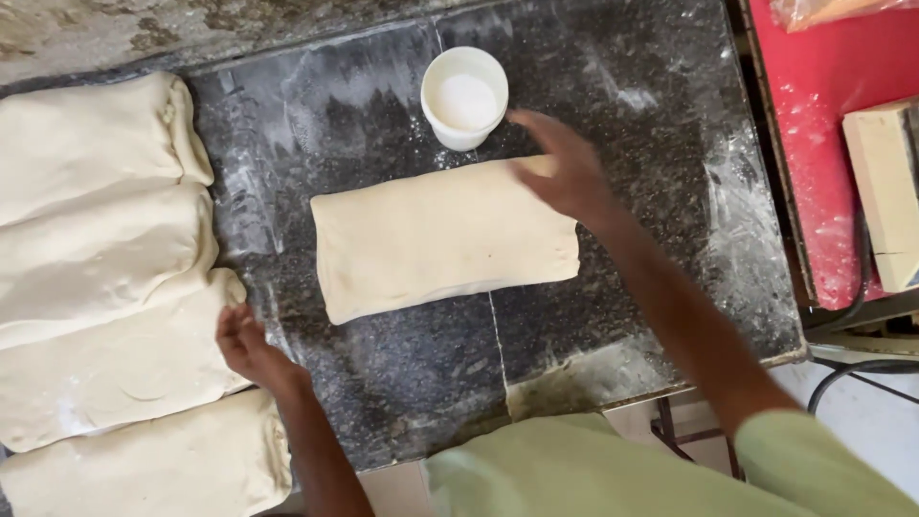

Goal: Rolling and folding large sheets of dough on a workspace in a bakery.

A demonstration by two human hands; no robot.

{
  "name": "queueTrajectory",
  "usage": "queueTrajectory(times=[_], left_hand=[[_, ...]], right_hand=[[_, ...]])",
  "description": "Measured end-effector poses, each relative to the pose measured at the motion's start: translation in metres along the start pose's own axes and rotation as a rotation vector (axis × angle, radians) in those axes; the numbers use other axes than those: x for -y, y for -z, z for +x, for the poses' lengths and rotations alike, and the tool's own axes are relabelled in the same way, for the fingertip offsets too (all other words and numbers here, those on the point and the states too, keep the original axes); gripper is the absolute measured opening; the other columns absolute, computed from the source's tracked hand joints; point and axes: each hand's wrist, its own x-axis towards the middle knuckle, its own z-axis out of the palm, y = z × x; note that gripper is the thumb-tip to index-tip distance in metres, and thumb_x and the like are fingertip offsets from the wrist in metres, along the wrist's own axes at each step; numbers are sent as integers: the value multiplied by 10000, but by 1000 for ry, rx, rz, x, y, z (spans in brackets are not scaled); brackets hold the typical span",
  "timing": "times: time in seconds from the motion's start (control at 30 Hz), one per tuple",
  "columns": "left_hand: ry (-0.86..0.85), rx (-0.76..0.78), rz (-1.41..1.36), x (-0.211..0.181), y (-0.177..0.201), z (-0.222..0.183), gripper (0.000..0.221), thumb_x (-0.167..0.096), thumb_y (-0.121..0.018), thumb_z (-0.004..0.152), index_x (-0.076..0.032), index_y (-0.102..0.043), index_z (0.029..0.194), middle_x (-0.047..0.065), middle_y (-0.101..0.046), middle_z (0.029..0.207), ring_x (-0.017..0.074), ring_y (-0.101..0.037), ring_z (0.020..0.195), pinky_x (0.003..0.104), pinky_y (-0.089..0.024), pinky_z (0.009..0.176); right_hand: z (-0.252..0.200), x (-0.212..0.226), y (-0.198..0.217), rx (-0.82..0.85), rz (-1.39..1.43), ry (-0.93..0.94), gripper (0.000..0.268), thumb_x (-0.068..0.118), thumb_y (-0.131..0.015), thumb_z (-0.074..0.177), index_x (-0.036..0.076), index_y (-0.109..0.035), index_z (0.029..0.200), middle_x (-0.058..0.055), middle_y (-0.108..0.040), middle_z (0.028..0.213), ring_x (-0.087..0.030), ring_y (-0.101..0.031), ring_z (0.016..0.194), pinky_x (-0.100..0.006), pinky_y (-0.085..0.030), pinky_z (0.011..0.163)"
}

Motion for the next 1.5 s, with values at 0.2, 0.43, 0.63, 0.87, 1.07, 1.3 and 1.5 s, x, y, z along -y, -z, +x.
queueTrajectory(times=[0.2,0.43,0.63,0.87,1.07,1.3,1.5], left_hand=[[76,548,-67,30,-11,-111,225,-279,-534,1073,-130,-652,953,47,-703,1132,181,-649,1041,369,-517,900],[393,728,12,76,7,-207,337,-255,-673,978,-63,-694,1254,88,-741,1178,187,-670,1149,322,-485,1050],[543,789,113,69,-7,-207,377,-265,-642,991,-32,-684,1284,90,-760,1180,169,-691,1141,322,-509,965],[388,890,56,67,-40,-209,353,-244,-648,1007,-22,-678,1280,86,-753,1172,157,-687,1116,292,-522,984],[306,799,-9,56,24,-221,359,-245,-661,1013,-22,-666,1294,75,-748,1167,140,-668,1119,277,-496,1004],[417,460,95,82,134,-205,345,-251,-665,980,-56,-691,1264,68,-755,1163,168,-704,1102,312,-538,929],[359,383,-21,76,143,-163,270,-195,-670,997,-49,-688,1223,53,-737,1122,153,-694,1061,303,-534,885]], right_hand=[[88,-29,-79,566,-466,194,532,390,-693,964,52,-648,1372,-220,-685,1320,-382,-640,1264,-501,-477,1095],[45,-181,6,625,-550,-290,613,475,-688,927,65,-643,1380,-234,-652,1306,-401,-586,1214,-562,-400,1062],[-74,-353,155,604,-755,-547,646,542,-682,1025,-55,-709,1270,-291,-721,1188,-434,-678,1079,-556,-518,952],[-118,-392,216,539,-699,-592,700,550,-865,839,-89,-751,1101,-323,-742,1018,-484,-715,986,-547,-560,880],[-175,-302,246,74,-206,-409,310,243,-707,1131,-67,-692,1150,-219,-743,1111,-317,-717,1012,-410,-569,899],[-240,-132,216,87,-55,-339,322,298,-739,1042,-7,-719,1143,-181,-754,1152,-309,-682,1145,-457,-511,1012],[-282,80,72,76,31,-324,348,346,-766,966,44,-741,1136,-150,-764,1187,-302,-652,1259,-497,-461,1110]])
